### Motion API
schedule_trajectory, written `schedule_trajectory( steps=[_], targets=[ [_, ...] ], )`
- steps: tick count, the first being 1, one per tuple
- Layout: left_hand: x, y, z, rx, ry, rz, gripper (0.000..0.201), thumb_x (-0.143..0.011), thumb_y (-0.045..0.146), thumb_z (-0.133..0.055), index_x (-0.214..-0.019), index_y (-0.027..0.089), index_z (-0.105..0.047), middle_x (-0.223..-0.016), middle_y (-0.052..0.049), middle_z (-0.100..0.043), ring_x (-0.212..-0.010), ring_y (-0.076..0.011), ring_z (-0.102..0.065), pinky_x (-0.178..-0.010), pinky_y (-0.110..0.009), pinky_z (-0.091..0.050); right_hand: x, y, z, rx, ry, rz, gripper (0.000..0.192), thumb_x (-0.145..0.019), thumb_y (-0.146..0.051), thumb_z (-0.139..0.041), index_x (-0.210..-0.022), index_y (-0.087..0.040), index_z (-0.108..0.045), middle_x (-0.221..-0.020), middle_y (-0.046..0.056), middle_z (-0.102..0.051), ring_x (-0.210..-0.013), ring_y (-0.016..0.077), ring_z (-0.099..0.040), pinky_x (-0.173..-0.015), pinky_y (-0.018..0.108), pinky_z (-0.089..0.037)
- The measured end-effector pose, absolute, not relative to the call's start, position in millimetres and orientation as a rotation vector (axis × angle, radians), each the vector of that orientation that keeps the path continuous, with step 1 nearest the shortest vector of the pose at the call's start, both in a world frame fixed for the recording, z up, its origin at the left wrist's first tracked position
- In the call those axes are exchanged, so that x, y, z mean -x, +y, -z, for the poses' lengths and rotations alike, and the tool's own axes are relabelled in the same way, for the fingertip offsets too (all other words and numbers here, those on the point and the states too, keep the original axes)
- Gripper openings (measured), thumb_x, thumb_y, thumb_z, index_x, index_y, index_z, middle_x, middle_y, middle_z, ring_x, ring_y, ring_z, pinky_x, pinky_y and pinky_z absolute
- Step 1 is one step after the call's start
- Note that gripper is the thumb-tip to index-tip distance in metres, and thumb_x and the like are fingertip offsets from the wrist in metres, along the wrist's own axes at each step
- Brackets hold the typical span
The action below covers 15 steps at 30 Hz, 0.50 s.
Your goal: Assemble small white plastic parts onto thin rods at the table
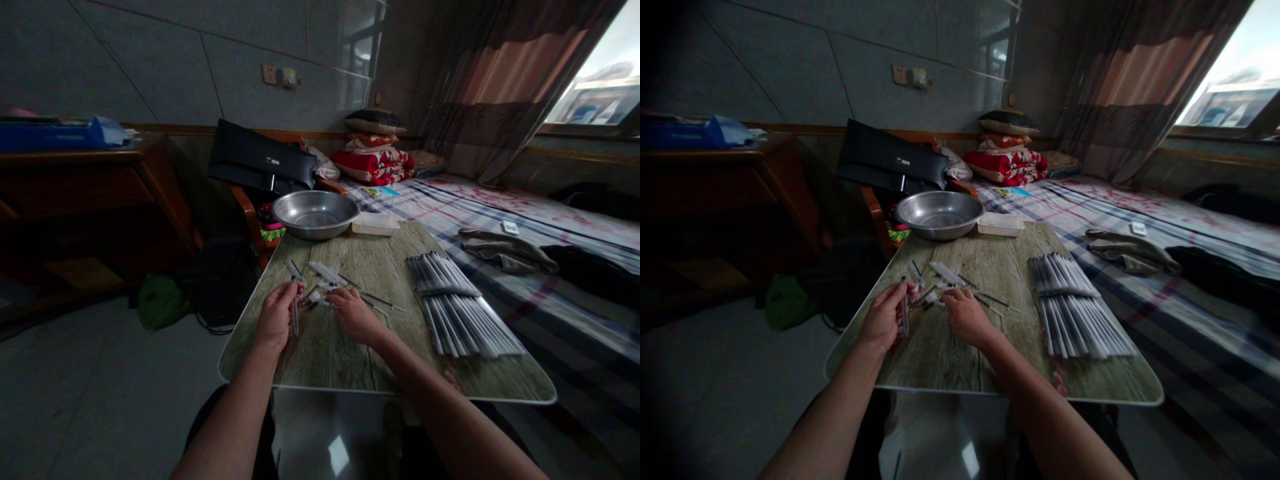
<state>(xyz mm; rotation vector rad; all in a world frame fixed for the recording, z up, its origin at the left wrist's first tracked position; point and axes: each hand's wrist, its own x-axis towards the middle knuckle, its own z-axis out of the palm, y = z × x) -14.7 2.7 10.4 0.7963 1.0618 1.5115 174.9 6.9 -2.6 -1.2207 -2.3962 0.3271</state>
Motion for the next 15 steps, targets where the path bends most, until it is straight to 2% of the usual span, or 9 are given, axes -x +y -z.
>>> schedule_trajectory(
  steps=[4,9,15],
  targets=[
    [16.6,1.5,-8.6,-0.727,1.025,-1.477,0.034,-0.065,0.044,-0.075,-0.080,0.015,-0.067,-0.064,0.002,-0.061,-0.041,-0.0018,-0.037,-0.037,-0.014,-0.022,-172.1,7.8,8.9,1.276,-2.488,-0.245,0.045,-0.080,-0.003,-0.045,-0.122,-0.014,-0.058,-0.125,0.013,-0.058,-0.109,0.0229,-0.051,-0.096,0.036,-0.034],
    [15.0,-0.8,-8.3,-0.743,0.990,-1.493,0.033,-0.068,0.044,-0.073,-0.081,0.015,-0.064,-0.065,0.002,-0.060,-0.041,-0.0018,-0.039,-0.036,-0.012,-0.026,-173.6,11.6,7.4,1.407,-2.415,-0.315,0.030,-0.082,-0.004,-0.044,-0.101,-0.014,-0.065,-0.105,0.010,-0.064,-0.101,0.0196,-0.055,-0.093,0.030,-0.035],
    [12.4,-0.2,-7.4,-0.684,0.954,-1.437,0.031,-0.064,0.033,-0.078,-0.084,0.015,-0.062,-0.068,0.002,-0.062,-0.046,-0.0021,-0.047,-0.041,-0.011,-0.036,-176.1,12.7,9.9,1.586,-2.270,-0.320,0.012,-0.081,-0.011,-0.051,-0.085,-0.016,-0.061,-0.094,0.008,-0.062,-0.090,0.0188,-0.055,-0.083,0.027,-0.038]
  ],
)
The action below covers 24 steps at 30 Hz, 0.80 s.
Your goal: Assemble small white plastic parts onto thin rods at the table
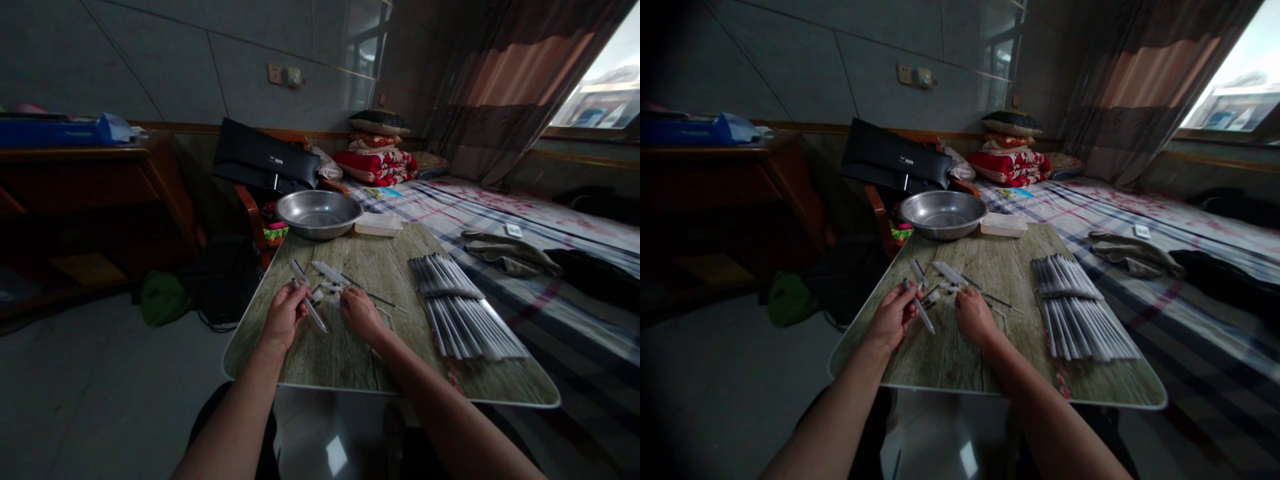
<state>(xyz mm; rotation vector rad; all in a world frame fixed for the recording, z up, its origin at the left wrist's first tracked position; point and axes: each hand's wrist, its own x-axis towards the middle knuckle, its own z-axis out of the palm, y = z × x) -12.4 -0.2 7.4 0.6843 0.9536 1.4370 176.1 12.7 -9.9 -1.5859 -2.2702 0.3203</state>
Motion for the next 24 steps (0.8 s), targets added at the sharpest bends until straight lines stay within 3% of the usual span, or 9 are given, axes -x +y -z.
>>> schedule_trajectory(
  steps=[7,12,17,24],
  targets=[
    [10,0,-5,-0.548,0.892,-1.379,0.023,-0.066,0.025,-0.077,-0.080,0.012,-0.063,-0.070,0.000,-0.064,-0.049,-0.0040,-0.053,-0.043,-0.013,-0.044,-180,15,8,1.596,-2.156,-0.412,0.024,-0.076,-0.010,-0.053,-0.099,-0.014,-0.061,-0.100,0.012,-0.063,-0.091,0.0203,-0.057,-0.082,0.028,-0.040],
    [8,0,-7,-0.540,0.883,-1.380,0.018,-0.075,0.027,-0.070,-0.082,0.014,-0.060,-0.072,-0.004,-0.069,-0.048,-0.0074,-0.056,-0.042,-0.016,-0.045,-193,16,-12,1.570,-2.000,-0.563,0.013,-0.076,-0.014,-0.055,-0.087,-0.016,-0.063,-0.081,0.005,-0.063,-0.076,0.0160,-0.057,-0.070,0.026,-0.041],
    [5,0,-8,-0.559,0.871,-1.415,0.019,-0.075,0.028,-0.069,-0.082,0.015,-0.058,-0.072,-0.004,-0.070,-0.049,-0.0083,-0.059,-0.044,-0.017,-0.047,-208,4,-26,1.344,-1.916,-1.079,0.015,-0.078,-0.016,-0.052,-0.091,-0.017,-0.059,-0.066,-0.002,-0.059,-0.057,0.0107,-0.055,-0.053,0.021,-0.039],
    [-2,0,-7,-0.559,0.864,-1.475,0.023,-0.073,0.030,-0.072,-0.083,0.014,-0.058,-0.073,-0.005,-0.071,-0.050,-0.0089,-0.060,-0.046,-0.018,-0.050,-204,-11,-24,1.228,-1.925,-1.194,0.018,-0.077,-0.012,-0.053,-0.093,-0.016,-0.060,-0.067,-0.002,-0.061,-0.059,0.0096,-0.056,-0.055,0.020,-0.041]
  ],
)
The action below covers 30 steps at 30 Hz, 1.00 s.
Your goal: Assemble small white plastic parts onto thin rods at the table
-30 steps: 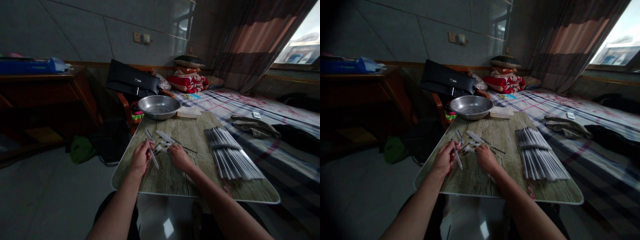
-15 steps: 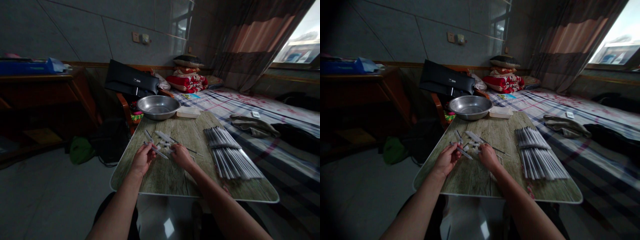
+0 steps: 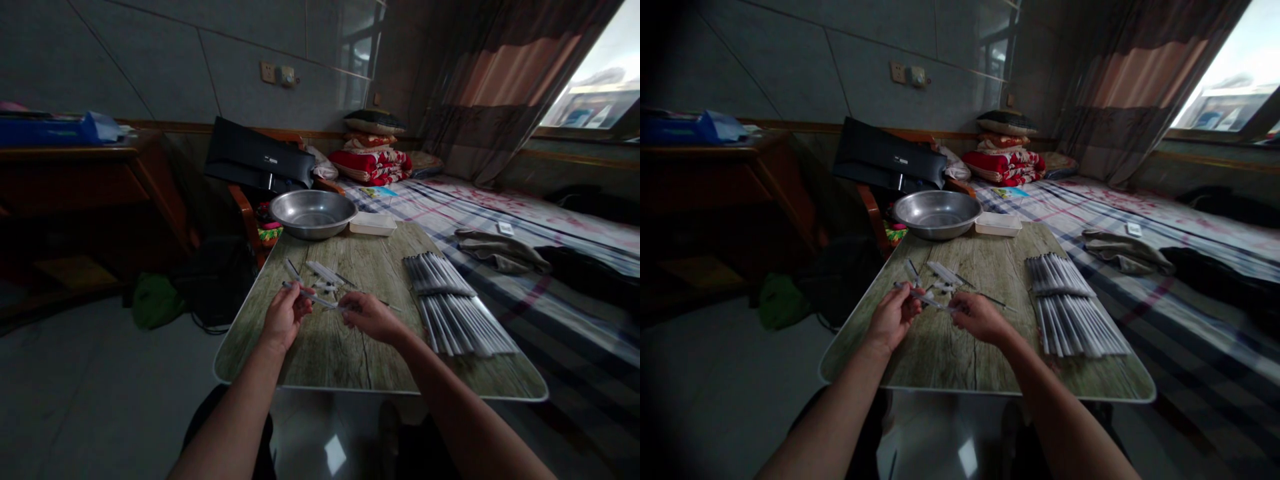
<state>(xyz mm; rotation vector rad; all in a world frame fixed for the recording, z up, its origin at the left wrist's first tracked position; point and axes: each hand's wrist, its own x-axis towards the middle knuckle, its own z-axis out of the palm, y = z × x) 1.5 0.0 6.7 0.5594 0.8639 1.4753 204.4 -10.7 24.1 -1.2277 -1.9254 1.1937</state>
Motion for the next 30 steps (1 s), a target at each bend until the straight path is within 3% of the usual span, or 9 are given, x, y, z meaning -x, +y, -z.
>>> schedule_trajectory(
  steps=[19,24,30],
  targets=[
    [-4,0,-7,-0.607,0.861,-1.515,0.031,-0.069,0.035,-0.075,-0.084,0.015,-0.056,-0.073,-0.004,-0.071,-0.051,-0.0090,-0.060,-0.049,-0.019,-0.049,-201,-10,-24,1.210,-1.831,-1.227,0.011,-0.078,-0.015,-0.053,-0.088,-0.016,-0.055,-0.061,-0.004,-0.055,-0.050,0.0082,-0.052,-0.049,0.019,-0.042],
    [-8,0,-5,-0.642,0.888,-1.490,0.030,-0.069,0.038,-0.073,-0.081,0.016,-0.057,-0.072,-0.003,-0.070,-0.052,-0.0085,-0.057,-0.044,-0.016,-0.038,-195,-9,-21,1.249,-1.851,-1.204,0.013,-0.078,-0.015,-0.053,-0.091,-0.016,-0.057,-0.062,-0.003,-0.058,-0.051,0.0088,-0.053,-0.049,0.019,-0.041],
    [-11,5,-7,-0.336,0.707,-1.532,0.016,-0.076,0.026,-0.064,-0.068,0.018,-0.052,-0.077,-0.003,-0.069,-0.071,-0.0138,-0.063,-0.067,-0.028,-0.050,-182,-13,-11,1.327,-1.891,-1.270,0.014,-0.086,-0.022,-0.049,-0.092,-0.017,-0.061,-0.057,-0.004,-0.056,-0.047,0.0084,-0.050,-0.048,0.019,-0.037]
  ],
)
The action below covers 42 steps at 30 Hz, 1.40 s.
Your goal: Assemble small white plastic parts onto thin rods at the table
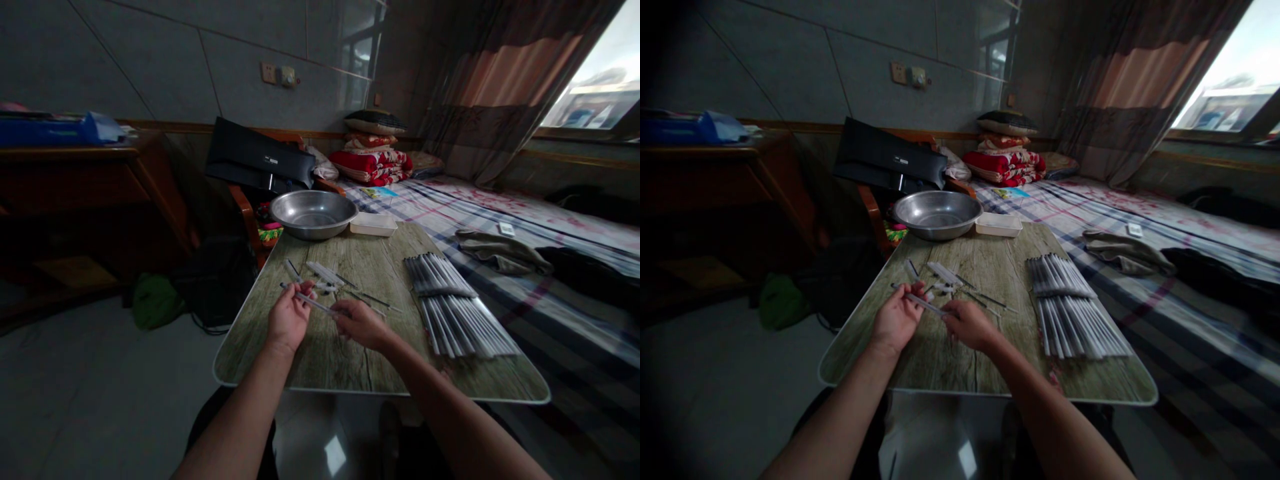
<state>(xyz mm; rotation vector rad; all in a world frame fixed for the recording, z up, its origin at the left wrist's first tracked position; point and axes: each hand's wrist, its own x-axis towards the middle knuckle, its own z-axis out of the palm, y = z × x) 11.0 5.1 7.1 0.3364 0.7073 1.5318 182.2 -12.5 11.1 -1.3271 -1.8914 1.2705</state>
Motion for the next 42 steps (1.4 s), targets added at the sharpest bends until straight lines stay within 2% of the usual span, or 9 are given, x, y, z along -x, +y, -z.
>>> schedule_trajectory(
  steps=[2,4,7,9,16,28,36,39,42],
  targets=[
    [-10,5,-9,-0.250,0.573,-1.496,0.015,-0.078,0.021,-0.060,-0.066,0.018,-0.051,-0.070,-0.002,-0.064,-0.063,-0.0119,-0.059,-0.065,-0.028,-0.049,-176,-15,-8,1.336,-1.943,-1.264,0.016,-0.088,-0.023,-0.046,-0.085,-0.017,-0.061,-0.056,-0.004,-0.055,-0.047,0.0081,-0.049,-0.049,0.019,-0.035],
    [-9,5,-11,-0.219,0.461,-1.479,0.018,-0.079,0.020,-0.056,-0.064,0.017,-0.048,-0.056,0.003,-0.051,-0.048,-0.0077,-0.048,-0.052,-0.022,-0.043,-170,-17,-6,1.341,-2.004,-1.217,0.018,-0.089,-0.023,-0.045,-0.081,-0.017,-0.060,-0.056,-0.004,-0.054,-0.048,0.0081,-0.049,-0.051,0.019,-0.034],
    [-7,5,-13,-0.218,0.440,-1.459,0.031,-0.084,0.028,-0.055,-0.058,0.019,-0.040,-0.044,0.008,-0.030,-0.035,-0.0053,-0.028,-0.038,-0.019,-0.025,-162,-21,-4,1.345,-2.098,-1.081,0.017,-0.088,-0.022,-0.046,-0.080,-0.017,-0.060,-0.060,-0.003,-0.055,-0.056,0.0098,-0.050,-0.055,0.020,-0.033],
    [-7,5,-14,-0.224,0.499,-1.463,0.041,-0.086,0.036,-0.055,-0.055,0.020,-0.034,-0.041,0.009,-0.022,-0.033,-0.0055,-0.020,-0.035,-0.020,-0.018,-160,-22,-5,1.343,-2.147,-0.984,0.015,-0.088,-0.022,-0.048,-0.080,-0.017,-0.060,-0.067,-0.001,-0.056,-0.064,0.0113,-0.051,-0.059,0.021,-0.033],
    [-17,4,-20,-0.132,0.482,-1.526,0.046,-0.088,0.037,-0.055,-0.053,0.020,-0.029,-0.038,0.009,-0.020,-0.031,-0.0056,-0.016,-0.034,-0.021,-0.012,-158,-26,-4,1.369,-2.118,-0.956,0.018,-0.089,-0.023,-0.045,-0.076,-0.017,-0.056,-0.065,-0.002,-0.050,-0.062,0.0114,-0.044,-0.059,0.022,-0.030],
    [-25,3,-25,-0.125,0.483,-1.594,0.045,-0.091,0.030,-0.050,-0.054,0.019,-0.027,-0.038,0.010,-0.018,-0.031,-0.0056,-0.014,-0.036,-0.022,-0.008,-158,-25,-1,1.298,-1.983,-1.013,0.017,-0.087,-0.019,-0.045,-0.075,-0.017,-0.056,-0.066,-0.002,-0.050,-0.064,0.0114,-0.047,-0.061,0.021,-0.032],
    [-26,1,-18,-0.296,0.396,-1.476,0.041,-0.085,0.030,-0.060,-0.055,0.018,-0.035,-0.040,0.009,-0.025,-0.033,-0.0048,-0.022,-0.036,-0.020,-0.017,-166,-21,-6,1.315,-2.129,-1.085,0.016,-0.088,-0.023,-0.046,-0.073,-0.017,-0.051,-0.062,-0.004,-0.048,-0.058,0.0091,-0.045,-0.055,0.021,-0.029],
    [-27,1,-15,-0.407,0.375,-1.395,0.026,-0.077,0.028,-0.069,-0.063,0.016,-0.050,-0.052,0.005,-0.047,-0.046,-0.0062,-0.044,-0.048,-0.020,-0.038,-174,-18,-13,1.257,-2.089,-1.271,0.020,-0.090,-0.026,-0.042,-0.075,-0.018,-0.050,-0.060,-0.005,-0.048,-0.052,0.0077,-0.045,-0.053,0.020,-0.030],
    [-28,1,-11,-0.471,0.422,-1.335,0.020,-0.071,0.025,-0.074,-0.085,0.016,-0.064,-0.085,-0.003,-0.066,-0.077,-0.0134,-0.060,-0.074,-0.028,-0.049,-186,-14,-21,1.165,-2.097,-1.201,0.020,-0.087,-0.026,-0.048,-0.070,-0.016,-0.053,-0.060,-0.005,-0.046,-0.055,0.0077,-0.043,-0.054,0.020,-0.030]
  ],
)
